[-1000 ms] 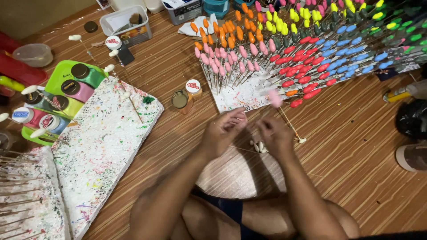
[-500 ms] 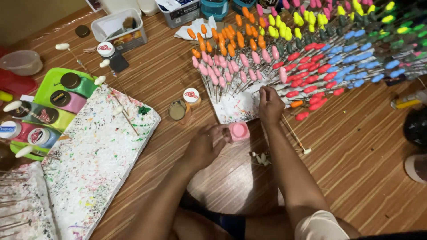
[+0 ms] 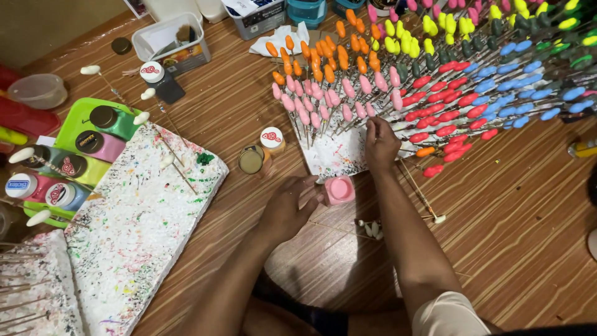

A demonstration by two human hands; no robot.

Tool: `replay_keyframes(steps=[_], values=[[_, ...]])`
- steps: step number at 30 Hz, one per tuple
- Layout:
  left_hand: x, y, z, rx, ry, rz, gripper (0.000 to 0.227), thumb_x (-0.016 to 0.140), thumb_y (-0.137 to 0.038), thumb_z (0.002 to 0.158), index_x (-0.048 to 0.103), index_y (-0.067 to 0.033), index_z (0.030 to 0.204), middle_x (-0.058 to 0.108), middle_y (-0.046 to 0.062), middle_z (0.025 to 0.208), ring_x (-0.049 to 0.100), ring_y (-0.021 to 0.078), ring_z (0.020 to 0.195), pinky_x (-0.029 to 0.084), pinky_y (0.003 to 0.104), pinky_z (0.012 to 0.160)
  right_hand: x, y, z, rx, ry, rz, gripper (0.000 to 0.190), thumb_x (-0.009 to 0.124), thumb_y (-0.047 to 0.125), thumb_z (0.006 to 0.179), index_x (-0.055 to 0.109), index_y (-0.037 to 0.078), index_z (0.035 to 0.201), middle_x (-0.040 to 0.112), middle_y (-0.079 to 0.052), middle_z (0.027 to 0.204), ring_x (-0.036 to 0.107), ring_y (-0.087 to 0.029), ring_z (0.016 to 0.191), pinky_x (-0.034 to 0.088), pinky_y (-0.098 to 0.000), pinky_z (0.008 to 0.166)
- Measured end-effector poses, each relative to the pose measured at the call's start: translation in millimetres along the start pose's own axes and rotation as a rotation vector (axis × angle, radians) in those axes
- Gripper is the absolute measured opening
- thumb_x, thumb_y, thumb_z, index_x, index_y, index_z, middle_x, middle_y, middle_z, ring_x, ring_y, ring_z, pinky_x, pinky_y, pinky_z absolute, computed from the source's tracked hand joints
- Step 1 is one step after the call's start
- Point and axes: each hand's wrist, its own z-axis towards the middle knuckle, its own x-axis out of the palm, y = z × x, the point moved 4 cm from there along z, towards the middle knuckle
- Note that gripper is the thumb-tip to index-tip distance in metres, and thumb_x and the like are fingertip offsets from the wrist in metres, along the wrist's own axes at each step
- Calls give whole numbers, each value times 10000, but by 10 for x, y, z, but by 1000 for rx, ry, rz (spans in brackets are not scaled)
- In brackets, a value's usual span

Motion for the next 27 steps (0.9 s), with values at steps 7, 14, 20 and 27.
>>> replay_keyframes(steps=[7,14,20,27], values=[[-1,-38,-12,8,4,-5,467,656,-226,911,624,-91,1357,675,194,1190,627,430,1184,524,519,976,78,-76,-40,-47,-11,-61,61,774,85,956,777,98,1016,772,-94,816,764,-268,774,629,-344,609],[2,-65,-23,32,-17,-21,453,658,-260,943,624,-68,1352,676,204,1168,633,428,1174,521,513,977,102,-70,-68,-47,13,-70,49,750,94,973,768,98,1019,770,-103,834,759,-297,796,614,-387,665],[-21,-83,-42,42,-18,-19,448,648,-281,957,619,-63,1347,674,206,1164,633,432,1171,518,524,979,140,-144,-97,-38,8,-77,56,750,104,969,766,115,1022,772,-92,838,758,-295,803,606,-385,680],[-1,-70,-42,55,-13,-19,448,655,-253,945,614,-69,1352,673,203,1175,627,434,1181,514,528,986,150,-148,-109,16,32,-79,80,734,106,977,756,112,1054,778,-100,872,759,-301,825,608,-395,695]])
